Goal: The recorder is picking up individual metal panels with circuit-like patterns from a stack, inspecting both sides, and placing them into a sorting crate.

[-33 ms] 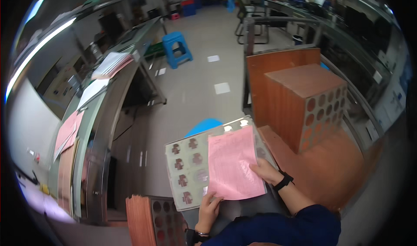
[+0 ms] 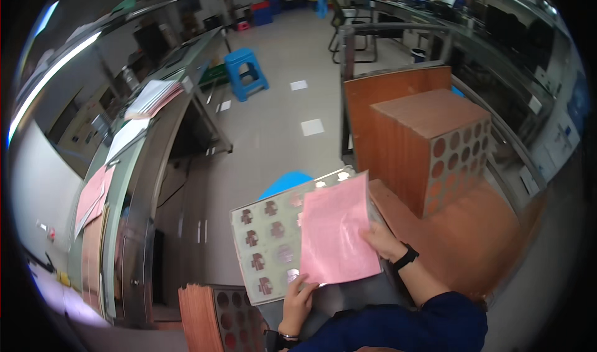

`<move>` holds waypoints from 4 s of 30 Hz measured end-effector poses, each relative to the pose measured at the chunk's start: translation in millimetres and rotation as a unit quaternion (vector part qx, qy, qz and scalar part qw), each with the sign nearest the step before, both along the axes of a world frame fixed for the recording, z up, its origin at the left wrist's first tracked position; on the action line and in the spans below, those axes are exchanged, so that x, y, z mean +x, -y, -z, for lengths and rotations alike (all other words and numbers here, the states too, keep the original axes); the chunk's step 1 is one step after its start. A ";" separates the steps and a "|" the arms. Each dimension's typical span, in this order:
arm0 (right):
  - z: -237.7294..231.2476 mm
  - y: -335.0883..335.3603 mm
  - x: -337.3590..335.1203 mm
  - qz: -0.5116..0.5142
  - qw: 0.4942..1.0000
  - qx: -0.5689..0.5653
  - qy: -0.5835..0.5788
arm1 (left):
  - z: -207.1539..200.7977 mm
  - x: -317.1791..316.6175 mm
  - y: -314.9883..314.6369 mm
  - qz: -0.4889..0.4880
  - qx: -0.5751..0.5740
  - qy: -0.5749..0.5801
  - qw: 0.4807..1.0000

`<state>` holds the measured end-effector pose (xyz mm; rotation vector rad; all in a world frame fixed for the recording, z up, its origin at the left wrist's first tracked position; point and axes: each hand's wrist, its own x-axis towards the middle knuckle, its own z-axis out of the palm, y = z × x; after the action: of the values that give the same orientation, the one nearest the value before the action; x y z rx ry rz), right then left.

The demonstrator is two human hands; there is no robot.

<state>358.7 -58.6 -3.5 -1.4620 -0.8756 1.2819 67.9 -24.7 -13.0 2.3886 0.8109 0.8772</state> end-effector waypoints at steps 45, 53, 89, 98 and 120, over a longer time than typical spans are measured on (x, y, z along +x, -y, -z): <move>-16.9 3.8 161.9 0.334 0.907 0.189 0.172 | 31.7 -65.6 -43.7 -0.258 -0.036 -0.059 0.964; 75.1 5.7 36.7 0.162 0.864 0.034 0.475 | 30.1 -81.5 -65.6 -0.367 -0.224 0.048 0.901; -4.5 31.7 65.7 0.282 0.934 0.134 -0.172 | 5.8 -73.3 -41.9 -0.385 -0.300 0.324 0.811; -31.8 32.0 59.1 0.199 0.969 0.134 -0.056 | 0.9 -83.9 -44.1 -0.352 -0.299 0.305 0.833; -84.1 27.3 65.0 0.112 0.902 0.404 -0.103 | -94.1 -49.4 -76.9 -0.240 -0.445 0.355 0.786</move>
<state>423.6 -86.0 80.6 -0.7191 -0.9079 0.7300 18.5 52.3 81.1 0.9181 1.1606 1.1235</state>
